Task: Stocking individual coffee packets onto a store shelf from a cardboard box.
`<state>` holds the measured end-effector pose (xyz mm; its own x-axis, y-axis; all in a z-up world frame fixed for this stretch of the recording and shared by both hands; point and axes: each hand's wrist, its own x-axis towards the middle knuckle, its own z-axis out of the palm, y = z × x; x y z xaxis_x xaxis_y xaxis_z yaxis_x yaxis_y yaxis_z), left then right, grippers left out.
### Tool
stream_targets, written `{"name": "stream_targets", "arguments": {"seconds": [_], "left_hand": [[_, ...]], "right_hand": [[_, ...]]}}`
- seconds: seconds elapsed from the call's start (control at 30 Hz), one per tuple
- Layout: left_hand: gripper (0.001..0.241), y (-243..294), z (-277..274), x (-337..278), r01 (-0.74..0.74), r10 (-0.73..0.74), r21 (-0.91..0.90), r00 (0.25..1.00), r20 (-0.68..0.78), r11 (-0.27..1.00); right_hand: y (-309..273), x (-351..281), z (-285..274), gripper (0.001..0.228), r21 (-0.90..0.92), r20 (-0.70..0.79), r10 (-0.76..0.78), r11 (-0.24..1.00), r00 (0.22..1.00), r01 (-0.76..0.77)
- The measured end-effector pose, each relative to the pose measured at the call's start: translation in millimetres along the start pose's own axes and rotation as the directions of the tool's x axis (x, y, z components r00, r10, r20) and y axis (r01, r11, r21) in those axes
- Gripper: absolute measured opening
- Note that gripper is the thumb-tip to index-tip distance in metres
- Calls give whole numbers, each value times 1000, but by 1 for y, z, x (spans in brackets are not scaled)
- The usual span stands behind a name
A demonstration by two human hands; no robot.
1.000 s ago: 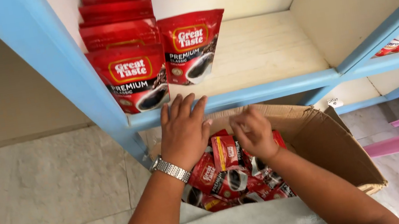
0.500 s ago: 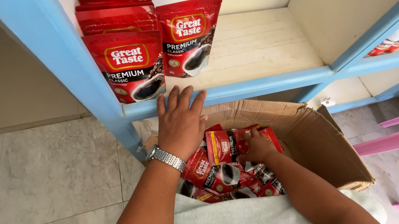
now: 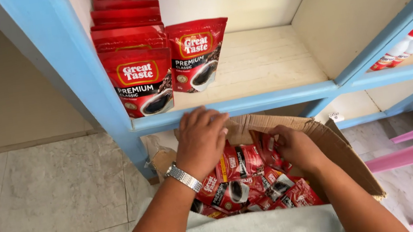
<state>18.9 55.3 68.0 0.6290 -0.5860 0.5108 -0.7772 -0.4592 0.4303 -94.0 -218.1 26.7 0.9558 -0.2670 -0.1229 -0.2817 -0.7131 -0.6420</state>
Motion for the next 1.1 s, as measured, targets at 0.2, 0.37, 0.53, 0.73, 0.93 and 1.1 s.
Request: {"name": "stream_targets", "arguments": {"seconds": [0.2,0.37,0.53,0.73,0.93,1.1], "left_hand": [[31,27,-1,1,316,-207,-301,916,343,900],[31,14,43,-11,332,-35,-766,926,376,550],[32,27,41,-9,488,11,-865,870,492,116],[28,20,46,-12,442,-5,-880,894,448,174],[28,15,36,-6,479,-101,-877,872,478,-14],[23,0,66,-13,416,-19,-909,909,417,-25]], "right_hand": [[-72,-95,-16,25,-367,-450,-673,739,587,565],[-79,-106,-5,25,-533,-437,-841,529,320,661],[-76,-104,3,35,-563,-316,-890,455,329,690],[-68,-105,-5,35,-399,-336,-863,494,378,773],[-18,-71,6,57,358,-618,-221,775,754,521],[-11,-56,26,61,847,-35,-93,526,995,79]]}}
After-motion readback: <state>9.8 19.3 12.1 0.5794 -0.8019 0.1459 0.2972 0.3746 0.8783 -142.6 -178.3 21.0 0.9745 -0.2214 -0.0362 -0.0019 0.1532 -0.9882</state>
